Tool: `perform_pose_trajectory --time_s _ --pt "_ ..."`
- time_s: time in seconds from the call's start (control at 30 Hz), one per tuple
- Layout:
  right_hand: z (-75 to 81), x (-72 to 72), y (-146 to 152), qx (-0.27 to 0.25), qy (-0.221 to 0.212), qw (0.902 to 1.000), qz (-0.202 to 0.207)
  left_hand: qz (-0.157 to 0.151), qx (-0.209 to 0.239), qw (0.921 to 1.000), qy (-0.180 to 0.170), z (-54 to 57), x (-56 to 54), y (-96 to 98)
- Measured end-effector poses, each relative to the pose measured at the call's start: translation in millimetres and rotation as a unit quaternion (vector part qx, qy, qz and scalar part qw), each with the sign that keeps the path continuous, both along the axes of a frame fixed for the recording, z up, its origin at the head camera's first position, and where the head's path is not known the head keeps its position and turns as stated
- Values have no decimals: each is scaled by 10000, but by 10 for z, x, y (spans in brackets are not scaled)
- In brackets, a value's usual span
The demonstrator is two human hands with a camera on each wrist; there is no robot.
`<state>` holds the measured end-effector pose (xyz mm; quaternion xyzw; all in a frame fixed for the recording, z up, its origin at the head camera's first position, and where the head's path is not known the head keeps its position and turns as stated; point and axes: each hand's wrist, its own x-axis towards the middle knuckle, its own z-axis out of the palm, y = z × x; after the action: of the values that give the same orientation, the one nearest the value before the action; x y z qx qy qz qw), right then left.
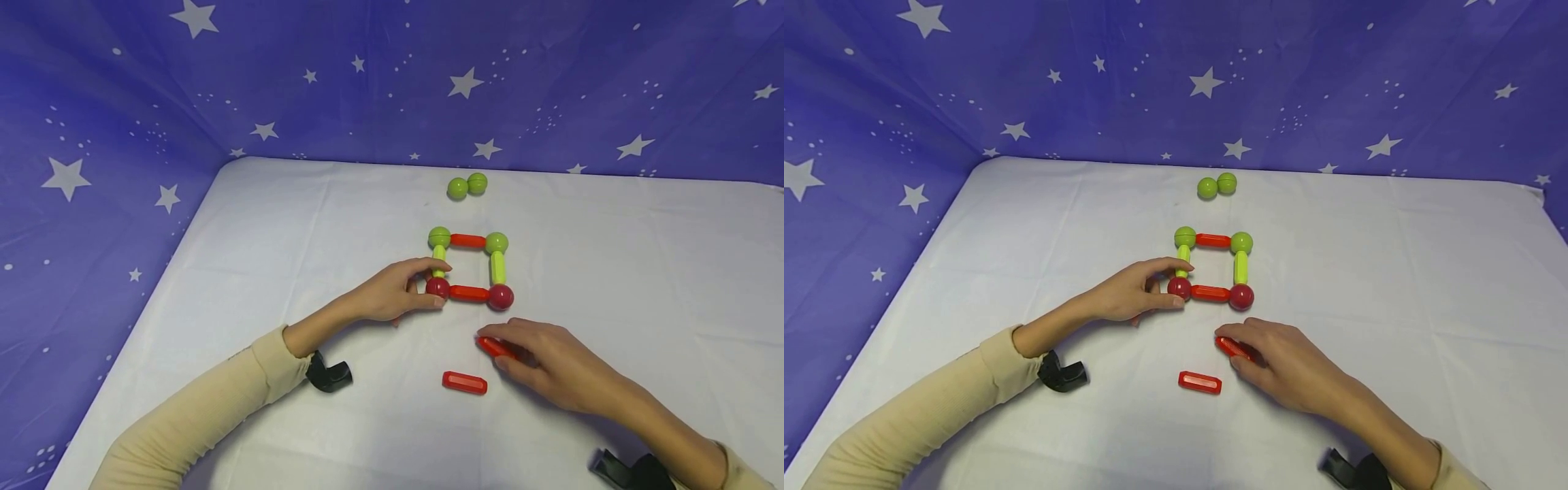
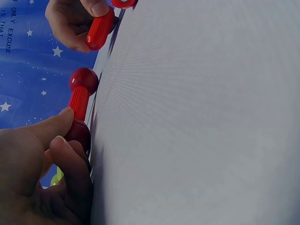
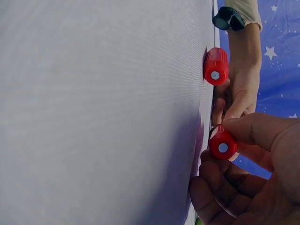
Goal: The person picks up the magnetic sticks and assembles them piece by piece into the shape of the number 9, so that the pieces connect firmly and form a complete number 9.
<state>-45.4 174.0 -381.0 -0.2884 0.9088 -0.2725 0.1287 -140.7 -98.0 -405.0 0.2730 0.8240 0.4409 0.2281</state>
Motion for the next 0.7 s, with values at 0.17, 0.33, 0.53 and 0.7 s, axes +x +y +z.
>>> perform_pose_trajectory --time_s 0.17,0.33,0.53,0.7 --pt "0 3 2 -60 5 9999 -160 10 -10 10000 -16 9 2 1" --pt "10 4 0 -130 -263 9992 -267 -8 -1 10000 -42 11 5 -2" --pt "14 9 -3 -159 -394 9985 -356 -7 -13 10000 -36 10 5 -2" --pt "18 12 10 -272 -349 9983 -382 17 -20 10000 -42 10 7 0"
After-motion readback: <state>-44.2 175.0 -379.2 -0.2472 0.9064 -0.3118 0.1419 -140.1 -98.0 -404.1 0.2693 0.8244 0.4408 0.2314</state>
